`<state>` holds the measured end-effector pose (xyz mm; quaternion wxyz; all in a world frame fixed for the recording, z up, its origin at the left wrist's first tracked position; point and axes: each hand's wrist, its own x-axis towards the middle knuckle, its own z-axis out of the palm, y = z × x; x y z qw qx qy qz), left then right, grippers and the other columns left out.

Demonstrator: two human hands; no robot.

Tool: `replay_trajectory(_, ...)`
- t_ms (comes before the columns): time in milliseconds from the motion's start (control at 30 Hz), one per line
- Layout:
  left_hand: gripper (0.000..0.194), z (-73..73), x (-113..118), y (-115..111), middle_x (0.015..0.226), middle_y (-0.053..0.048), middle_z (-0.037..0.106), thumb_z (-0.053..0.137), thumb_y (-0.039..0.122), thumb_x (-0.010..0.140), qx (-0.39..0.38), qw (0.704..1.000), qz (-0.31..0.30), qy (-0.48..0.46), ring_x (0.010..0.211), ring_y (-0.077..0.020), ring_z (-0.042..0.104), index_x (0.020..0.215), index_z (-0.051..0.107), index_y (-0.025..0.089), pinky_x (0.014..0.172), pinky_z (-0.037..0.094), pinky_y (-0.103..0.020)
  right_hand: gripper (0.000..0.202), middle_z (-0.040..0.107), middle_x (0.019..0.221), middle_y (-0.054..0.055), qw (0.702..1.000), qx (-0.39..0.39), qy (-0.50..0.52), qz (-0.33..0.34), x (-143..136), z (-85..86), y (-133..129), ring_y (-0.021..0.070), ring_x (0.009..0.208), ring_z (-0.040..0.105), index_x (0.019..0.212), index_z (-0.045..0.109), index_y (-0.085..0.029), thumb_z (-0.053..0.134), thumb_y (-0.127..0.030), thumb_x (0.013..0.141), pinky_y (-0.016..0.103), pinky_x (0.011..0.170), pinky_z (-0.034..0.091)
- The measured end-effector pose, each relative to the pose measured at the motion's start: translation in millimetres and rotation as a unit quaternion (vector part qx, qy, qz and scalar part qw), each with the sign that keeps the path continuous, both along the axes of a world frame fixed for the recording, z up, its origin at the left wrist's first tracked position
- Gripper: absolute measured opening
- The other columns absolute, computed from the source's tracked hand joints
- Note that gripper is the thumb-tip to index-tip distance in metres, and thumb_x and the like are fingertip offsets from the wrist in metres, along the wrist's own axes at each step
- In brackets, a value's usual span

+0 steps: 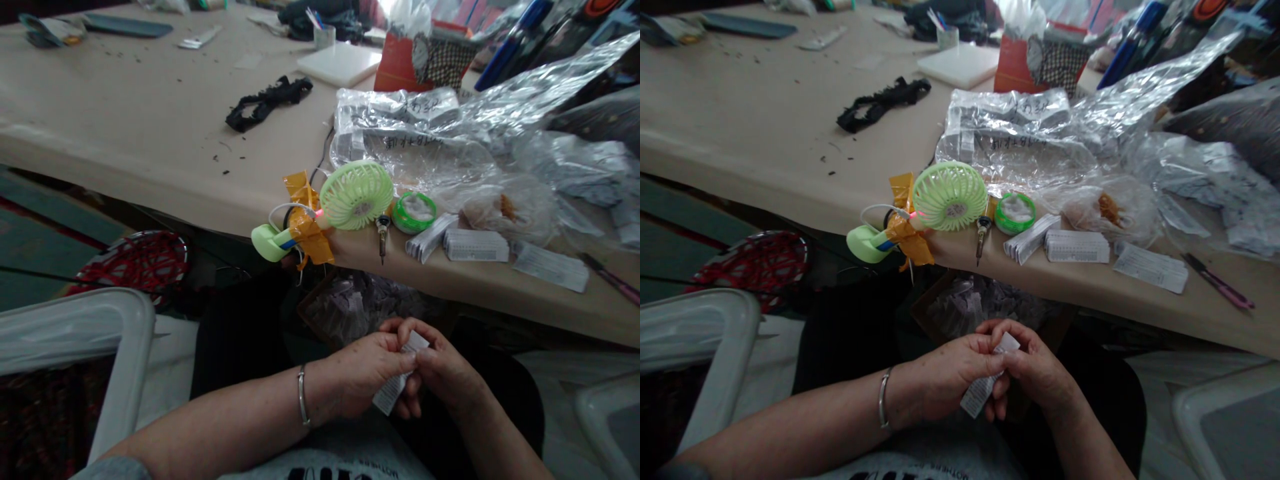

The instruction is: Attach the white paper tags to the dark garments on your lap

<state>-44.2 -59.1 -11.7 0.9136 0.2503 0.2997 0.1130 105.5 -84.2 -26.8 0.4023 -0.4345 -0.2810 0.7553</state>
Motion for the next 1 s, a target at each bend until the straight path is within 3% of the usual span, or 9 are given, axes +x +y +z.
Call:
replay_trajectory(133, 0.029, -1.0, -2, 3, 0.054, 0.003, 0.051, 0.063, 0.041, 0.074, 0.006, 1.000, 0.000, -0.004, 0.043, -0.0087, 0.053, 0.067, 0.053, 0.015, 0.042, 0.040, -0.020, 0.035, 0.066, 0.110, 0.008, 0.981, 0.090, -0.174, 0.009, 6, -3.3, -4, 0.0192, 0.077, 0.068, 0.104, 0.063, -0.024, 0.069, -0.041, 0.073, 0.031, 0.062, 0.058)
replay_trajectory(200, 0.026, -0.6, -4, 6, 0.054, 0.003, 0.051, 0.063, 0.039, 0.072, 0.012, 1.000, 0.016, -0.006, 0.044, -0.0082, 0.053, 0.067, 0.054, 0.015, 0.043, 0.040, -0.019, 0.038, 0.065, 0.112, 0.008, 0.936, 0.191, -0.294, -0.018, 8, -1.3, -3, 0.0213, 0.092, 0.067, 0.114, 0.060, -0.025, 0.066, -0.036, 0.078, 0.033, 0.078, 0.057)
replay_trajectory(333, 0.018, 3.2, -7, 12, 0.053, 0.004, 0.051, 0.063, 0.031, 0.069, 0.014, 0.999, 0.043, 0.009, 0.045, -0.0082, 0.053, 0.070, 0.055, 0.015, 0.046, 0.042, -0.020, 0.038, 0.061, 0.120, 0.008, 0.805, 0.370, -0.464, -0.022, 9, 6.8, 0, 0.0225, 0.112, 0.060, 0.120, 0.061, -0.027, 0.063, -0.030, 0.082, 0.033, 0.095, 0.050)
replay_trajectory(433, 0.020, 5.0, -8, 14, 0.053, 0.005, 0.051, 0.065, 0.031, 0.067, 0.010, 0.998, 0.060, 0.031, 0.044, -0.0084, 0.053, 0.075, 0.057, 0.015, 0.046, 0.042, -0.020, 0.037, 0.062, 0.119, 0.008, 0.763, 0.403, -0.506, 0.001, 6, 8.9, 1, 0.0214, 0.108, 0.062, 0.121, 0.060, -0.027, 0.061, -0.029, 0.085, 0.032, 0.093, 0.051)
replay_trajectory(533, 0.029, 3.7, -10, 14, 0.053, 0.005, 0.051, 0.066, 0.041, 0.069, 0.020, 0.997, 0.067, 0.019, 0.045, -0.0079, 0.053, 0.072, 0.054, 0.015, 0.046, 0.042, -0.020, 0.040, 0.064, 0.117, 0.007, 0.791, 0.370, -0.486, -0.040, 3, 7.3, 2, 0.0211, 0.107, 0.063, 0.126, 0.055, -0.026, 0.059, -0.030, 0.086, 0.033, 0.093, 0.051)
replay_trajectory(667, 0.035, 3.2, -15, 16, 0.056, 0.005, 0.049, 0.062, 0.049, 0.073, 0.048, 0.993, 0.103, 0.020, 0.046, -0.0083, 0.053, 0.080, 0.055, 0.016, 0.046, 0.040, -0.020, 0.028, 0.070, 0.095, 0.004, 0.889, 0.244, -0.375, -0.104, -2, 6.9, 11, 0.0169, 0.084, 0.068, 0.111, 0.060, -0.024, 0.061, -0.036, 0.085, 0.026, 0.074, 0.055)
replay_trajectory(767, 0.034, 6.2, -17, 18, 0.056, 0.005, 0.048, 0.059, 0.048, 0.075, 0.070, 0.988, 0.132, 0.048, 0.046, -0.0082, 0.051, 0.082, 0.055, 0.016, 0.047, 0.039, -0.020, 0.023, 0.066, 0.072, 0.000, 0.947, 0.153, -0.271, -0.085, -7, 6.6, 23, 0.0141, 0.061, 0.064, 0.092, 0.062, -0.020, 0.064, -0.041, 0.082, 0.023, 0.057, 0.053)
replay_trajectory(867, 0.032, 8.6, -18, 21, 0.057, 0.005, 0.047, 0.058, 0.047, 0.075, 0.101, 0.982, 0.149, 0.061, 0.047, -0.0080, 0.049, 0.077, 0.054, 0.016, 0.047, 0.038, -0.020, 0.025, 0.060, 0.062, -0.003, 0.971, 0.108, -0.202, -0.073, -13, 3.4, 32, 0.0116, 0.048, 0.058, 0.085, 0.060, -0.019, 0.067, -0.042, 0.080, 0.023, 0.047, 0.049)
replay_trajectory(1000, 0.031, 5.5, -20, 22, 0.057, 0.004, 0.047, 0.056, 0.046, 0.077, 0.144, 0.974, 0.158, 0.077, 0.050, -0.0084, 0.048, 0.070, 0.050, 0.017, 0.049, 0.037, -0.020, 0.025, 0.056, 0.055, -0.005, 0.980, 0.090, -0.170, -0.058, -22, 2.4, 40, 0.0111, 0.039, 0.053, 0.080, 0.058, -0.019, 0.067, -0.042, 0.078, 0.022, 0.039, 0.044)
